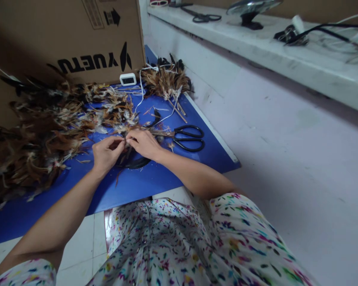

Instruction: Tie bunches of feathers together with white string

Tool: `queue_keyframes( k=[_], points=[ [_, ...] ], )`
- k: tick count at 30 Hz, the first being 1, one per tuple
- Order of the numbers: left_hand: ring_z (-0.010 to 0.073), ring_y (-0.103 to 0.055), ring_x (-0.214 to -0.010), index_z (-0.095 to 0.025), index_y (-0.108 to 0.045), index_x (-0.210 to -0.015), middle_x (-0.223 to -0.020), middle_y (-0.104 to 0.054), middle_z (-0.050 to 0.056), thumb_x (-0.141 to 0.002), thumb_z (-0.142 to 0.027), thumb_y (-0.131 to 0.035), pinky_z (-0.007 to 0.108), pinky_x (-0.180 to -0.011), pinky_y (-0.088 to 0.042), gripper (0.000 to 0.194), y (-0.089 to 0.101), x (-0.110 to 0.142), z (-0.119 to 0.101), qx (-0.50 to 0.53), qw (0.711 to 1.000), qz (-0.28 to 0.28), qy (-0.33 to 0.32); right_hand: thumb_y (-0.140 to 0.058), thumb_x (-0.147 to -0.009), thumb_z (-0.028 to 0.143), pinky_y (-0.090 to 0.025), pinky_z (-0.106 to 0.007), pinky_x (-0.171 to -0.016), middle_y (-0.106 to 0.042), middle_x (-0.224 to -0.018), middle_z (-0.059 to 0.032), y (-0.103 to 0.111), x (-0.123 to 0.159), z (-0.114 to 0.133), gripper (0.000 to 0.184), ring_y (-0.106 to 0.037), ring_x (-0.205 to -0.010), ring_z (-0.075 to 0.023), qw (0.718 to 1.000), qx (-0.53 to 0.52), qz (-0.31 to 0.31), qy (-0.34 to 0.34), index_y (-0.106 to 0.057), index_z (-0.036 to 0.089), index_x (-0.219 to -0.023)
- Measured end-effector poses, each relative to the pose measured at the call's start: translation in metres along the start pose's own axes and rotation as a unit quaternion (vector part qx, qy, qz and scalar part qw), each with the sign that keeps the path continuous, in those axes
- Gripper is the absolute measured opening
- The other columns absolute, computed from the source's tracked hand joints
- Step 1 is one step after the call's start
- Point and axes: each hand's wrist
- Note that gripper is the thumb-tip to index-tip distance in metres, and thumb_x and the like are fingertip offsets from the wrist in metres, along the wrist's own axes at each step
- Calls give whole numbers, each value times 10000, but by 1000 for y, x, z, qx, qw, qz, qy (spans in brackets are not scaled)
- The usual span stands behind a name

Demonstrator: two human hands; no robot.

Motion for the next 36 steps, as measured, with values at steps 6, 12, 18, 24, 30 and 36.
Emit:
queue_keyframes(
  k=[6,12,18,24,30,36],
  points=[
    [145,-689,-692,-194,-735,-819,-785,-747,27,-825,-243,-628,250,-680,-524,118,3,-1,-2,-10,999,-2,-42,-561,-867,118,-405,-228,-746,-687,-797,3,3,0,2,154,-581,-731,-110,1000,-14,15,-12,-706,160,-892],
    [129,-675,-669,-191,-742,-839,-794,-747,25,-821,-211,-643,238,-679,-524,102,4,-1,-1,-14,997,-12,-76,-548,-850,109,-432,-220,-677,-642,-691,25,4,0,2,169,-576,-638,-92,996,-71,34,-48,-696,147,-923],
    [133,-677,-667,-193,-744,-851,-786,-742,31,-826,-218,-652,243,-667,-528,99,4,-1,-1,7,997,-3,-78,-520,-869,100,-480,-203,-633,-655,-694,14,4,-2,-2,157,-606,-607,-76,987,-140,53,-61,-670,144,-872],
    [143,-695,-700,-196,-744,-846,-796,-746,37,-835,-261,-653,250,-684,-542,112,4,-1,0,11,998,14,-61,-554,-858,129,-488,-199,-594,-656,-648,0,4,-2,-6,130,-634,-601,-94,986,-141,53,-73,-681,137,-885],
    [140,-677,-591,-199,-722,-830,-693,-722,20,-821,-344,-670,241,-585,-540,154,0,-2,2,103,992,69,38,-564,-850,122,-478,-194,-600,-659,-657,6,6,-2,-10,115,-624,-595,-82,988,-117,86,-61,-678,135,-839],
    [154,-656,-491,-176,-689,-770,-583,-684,17,-703,-437,-773,257,-501,-561,282,-4,-5,2,256,940,125,188,-531,-851,59,-462,-193,-604,-657,-655,11,8,-2,-13,164,-611,-582,-72,986,-105,118,-57,-677,132,-832]
  ],
)
Point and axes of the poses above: each hand's wrist, its own x-axis away from the middle knuckle, its own y-axis out of the back of the hand, z = x × y
